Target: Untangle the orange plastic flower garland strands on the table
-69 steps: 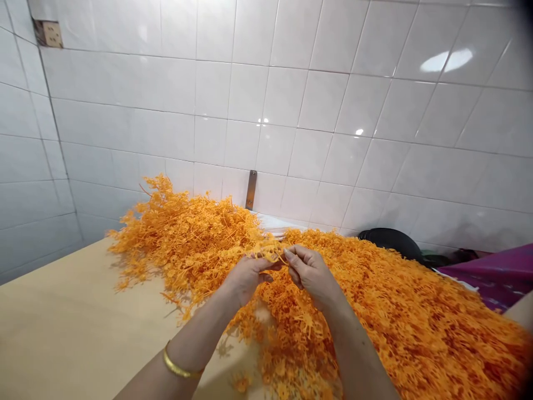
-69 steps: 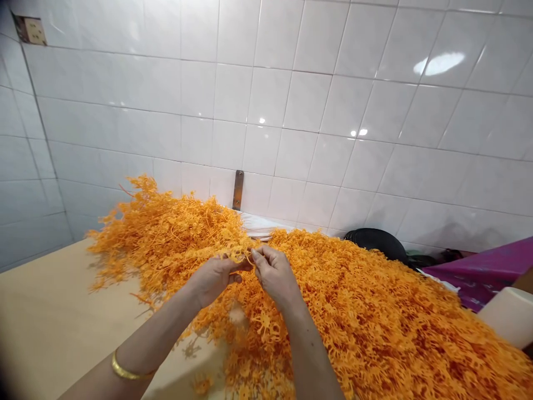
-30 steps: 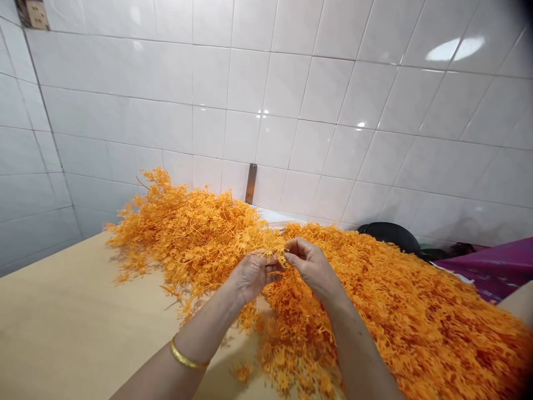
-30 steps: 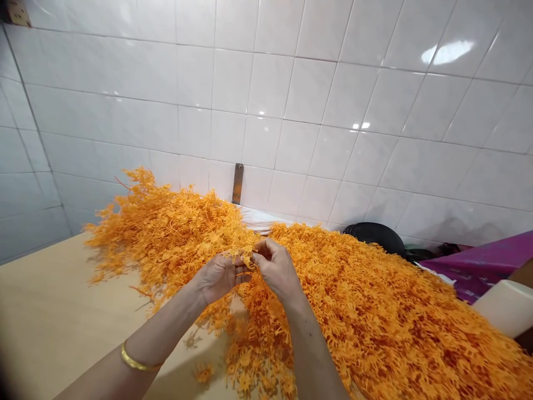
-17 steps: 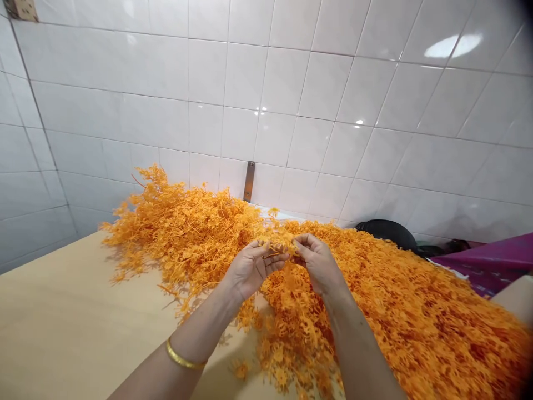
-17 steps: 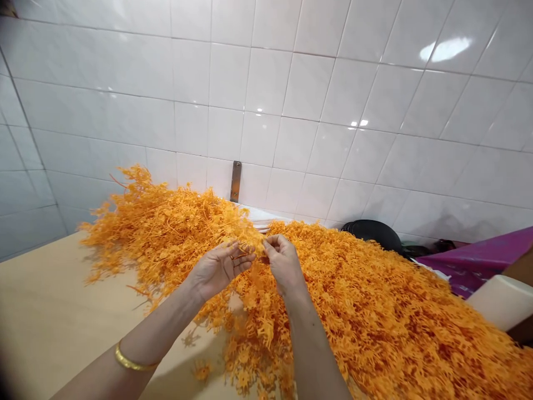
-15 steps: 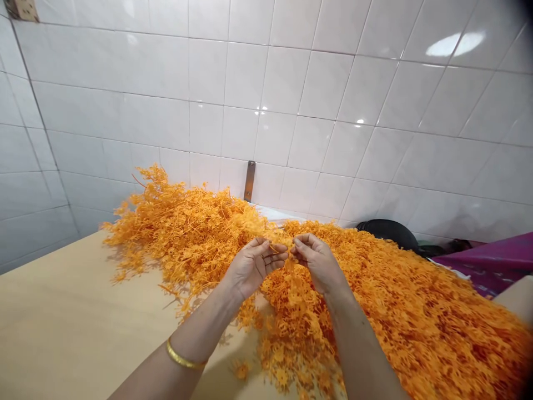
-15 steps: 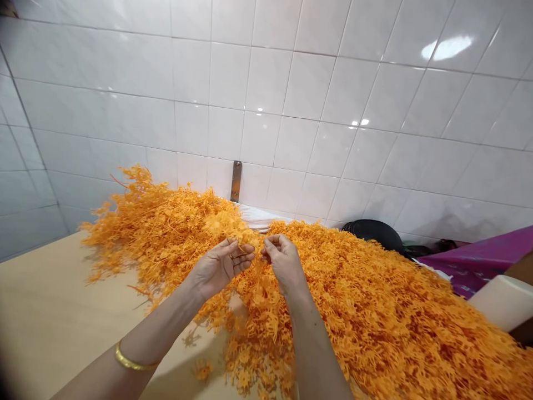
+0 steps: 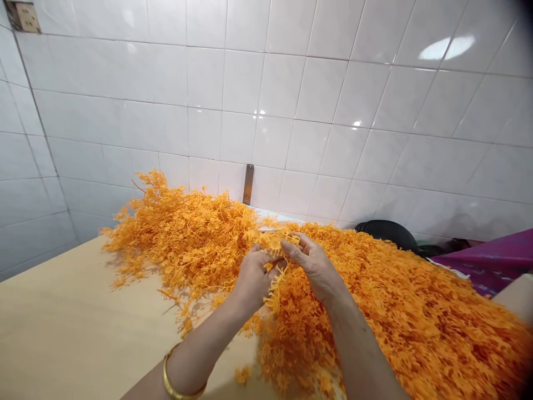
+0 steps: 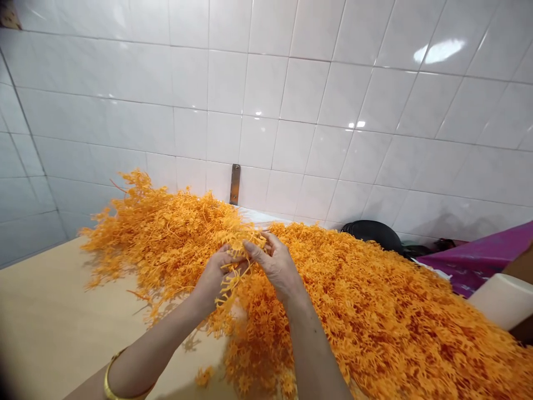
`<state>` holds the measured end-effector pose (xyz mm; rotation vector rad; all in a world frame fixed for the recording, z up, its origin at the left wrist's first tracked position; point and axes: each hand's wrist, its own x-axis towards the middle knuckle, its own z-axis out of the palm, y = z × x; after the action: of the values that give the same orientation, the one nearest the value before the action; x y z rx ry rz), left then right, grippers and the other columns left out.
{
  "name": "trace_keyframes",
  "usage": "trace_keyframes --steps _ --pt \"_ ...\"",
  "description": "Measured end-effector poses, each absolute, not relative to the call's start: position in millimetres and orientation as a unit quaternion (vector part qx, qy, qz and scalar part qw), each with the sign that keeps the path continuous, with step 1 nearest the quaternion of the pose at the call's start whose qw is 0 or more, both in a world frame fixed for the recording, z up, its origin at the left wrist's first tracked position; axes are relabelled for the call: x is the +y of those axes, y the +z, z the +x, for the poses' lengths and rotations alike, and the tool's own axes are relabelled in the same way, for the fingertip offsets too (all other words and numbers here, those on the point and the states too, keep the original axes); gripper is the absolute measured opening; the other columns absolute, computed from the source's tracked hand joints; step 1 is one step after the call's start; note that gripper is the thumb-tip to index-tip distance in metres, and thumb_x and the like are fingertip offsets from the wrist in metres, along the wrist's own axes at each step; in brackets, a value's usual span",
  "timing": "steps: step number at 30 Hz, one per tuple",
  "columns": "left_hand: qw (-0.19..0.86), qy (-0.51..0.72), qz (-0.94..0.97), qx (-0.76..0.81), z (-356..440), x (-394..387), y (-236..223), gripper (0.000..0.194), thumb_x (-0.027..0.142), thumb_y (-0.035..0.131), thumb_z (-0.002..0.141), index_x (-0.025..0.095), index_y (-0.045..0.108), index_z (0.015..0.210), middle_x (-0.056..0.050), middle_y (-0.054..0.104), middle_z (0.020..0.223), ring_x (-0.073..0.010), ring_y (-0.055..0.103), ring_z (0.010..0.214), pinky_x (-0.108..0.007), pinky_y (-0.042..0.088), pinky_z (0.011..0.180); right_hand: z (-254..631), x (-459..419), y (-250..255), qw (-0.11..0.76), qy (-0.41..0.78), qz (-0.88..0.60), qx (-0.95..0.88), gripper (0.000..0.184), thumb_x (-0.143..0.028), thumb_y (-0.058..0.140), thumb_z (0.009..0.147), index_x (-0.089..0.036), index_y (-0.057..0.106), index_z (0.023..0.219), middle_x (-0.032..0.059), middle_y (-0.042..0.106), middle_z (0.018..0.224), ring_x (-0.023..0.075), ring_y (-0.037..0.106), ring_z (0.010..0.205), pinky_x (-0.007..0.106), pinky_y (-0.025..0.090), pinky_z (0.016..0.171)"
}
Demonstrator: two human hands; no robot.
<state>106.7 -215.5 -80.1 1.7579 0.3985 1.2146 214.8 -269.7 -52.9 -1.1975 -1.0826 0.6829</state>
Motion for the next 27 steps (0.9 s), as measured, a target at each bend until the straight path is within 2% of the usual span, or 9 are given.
trace_keyframes --steps 2,6,10,12,18,21,24,27 --pt "0.333 0.529 0.759 0.184 103.4 -217.1 -77.6 0.014 0.024 0.058 0.067 0.02 0.062 0.054 -0.004 0.052 0.054 -0.0173 0.04 0.067 -0.026 0.03 0.064 215.2 -269.2 -53.3 0.664 0.292 -0.501 -0.472 0.039 -0.04 0.064 0.062 -0.018 0.055 0.092 0.0004 0.057 0.078 0.012 0.052 0.072 0.023 0.04 0.066" --pt "0.14 0.518 0.799 0.271 95.1 -209.4 -74.1 0.025 0.031 0.044 0.078 0.021 0.064 0.066 -0.003 0.053 0.056 -0.0167 0.039 0.066 -0.026 0.032 0.063 224.5 -267.3 -56.6 0.721 0.274 -0.49 -0.405 0.026 -0.036 0.067 0.058 -0.017 0.055 0.071 -0.0018 0.054 0.068 0.0094 0.05 0.062 0.024 0.041 0.062" --pt "0.087 0.511 0.765 0.381 84.6 -190.9 -70.2 0.031 0.034 0.038 0.08 0.019 0.062 0.068 -0.002 0.049 0.053 -0.015 0.043 0.061 -0.023 0.031 0.054 240.3 -266.0 -59.7 0.745 0.26 -0.496 -0.361 0.026 -0.037 0.068 0.055 -0.017 0.054 0.066 -0.0031 0.052 0.057 0.0091 0.049 0.056 0.025 0.042 0.062" --pt "0.072 0.498 0.767 0.398 80.6 -183.6 -68.4 0.031 0.032 0.037 0.081 0.018 0.061 0.067 -0.001 0.05 0.052 -0.0137 0.044 0.058 -0.023 0.031 0.055 245.4 -266.6 -59.6 0.739 0.259 -0.509 -0.358 0.028 -0.039 0.067 0.055 -0.017 0.054 0.066 -0.0033 0.052 0.056 0.0088 0.048 0.055 0.025 0.041 0.062" --pt "0.001 0.442 0.835 0.328 89.6 -192.5 -75.5 0.023 0.024 0.039 0.079 0.018 0.06 0.071 -0.002 0.057 0.066 -0.0126 0.048 0.058 -0.024 0.03 0.057 222.9 -267.7 -60.9 0.616 0.308 -0.554 -0.467 0.027 -0.045 0.06 0.065 -0.018 0.057 0.071 0.0004 0.056 0.064 0.0131 0.052 0.063 0.026 0.039 0.058" --pt "0.063 0.436 0.852 0.284 97.8 -201.2 -82.4 0.021 0.019 0.04 0.077 0.018 0.056 0.064 -0.002 0.055 0.064 -0.0112 0.046 0.056 -0.023 0.03 0.054 210.2 -263.4 -67.0 0.611 0.314 -0.513 -0.515 0.023 -0.04 0.064 0.062 -0.021 0.059 0.072 0.0011 0.059 0.067 0.0159 0.052 0.07 0.027 0.04 0.06" --pt "0.212 0.468 0.812 0.276 101.4 -200.7 -85.9 0.025 0.023 0.04 0.077 0.017 0.047 0.055 0.001 0.046 0.051 -0.0088 0.041 0.048 -0.02 0.028 0.048 211.7 -257.7 -73.4 0.641 0.333 -0.497 -0.481 0.023 -0.038 0.066 0.058 -0.02 0.059 0.069 0.0018 0.059 0.07 0.0154 0.052 0.068 0.026 0.04 0.061" --pt "0.385 0.487 0.732 0.281 102.1 -194.1 -85.9 0.027 0.03 0.041 0.076 0.017 0.039 0.053 0.003 0.042 0.044 -0.0068 0.035 0.039 -0.019 0.026 0.043 217.4 -254.0 -76.3 0.67 0.348 -0.527 -0.39 0.026 -0.036 0.071 0.051 -0.019 0.055 0.063 -0.0009 0.055 0.064 0.0105 0.047 0.055 0.023 0.038 0.053"
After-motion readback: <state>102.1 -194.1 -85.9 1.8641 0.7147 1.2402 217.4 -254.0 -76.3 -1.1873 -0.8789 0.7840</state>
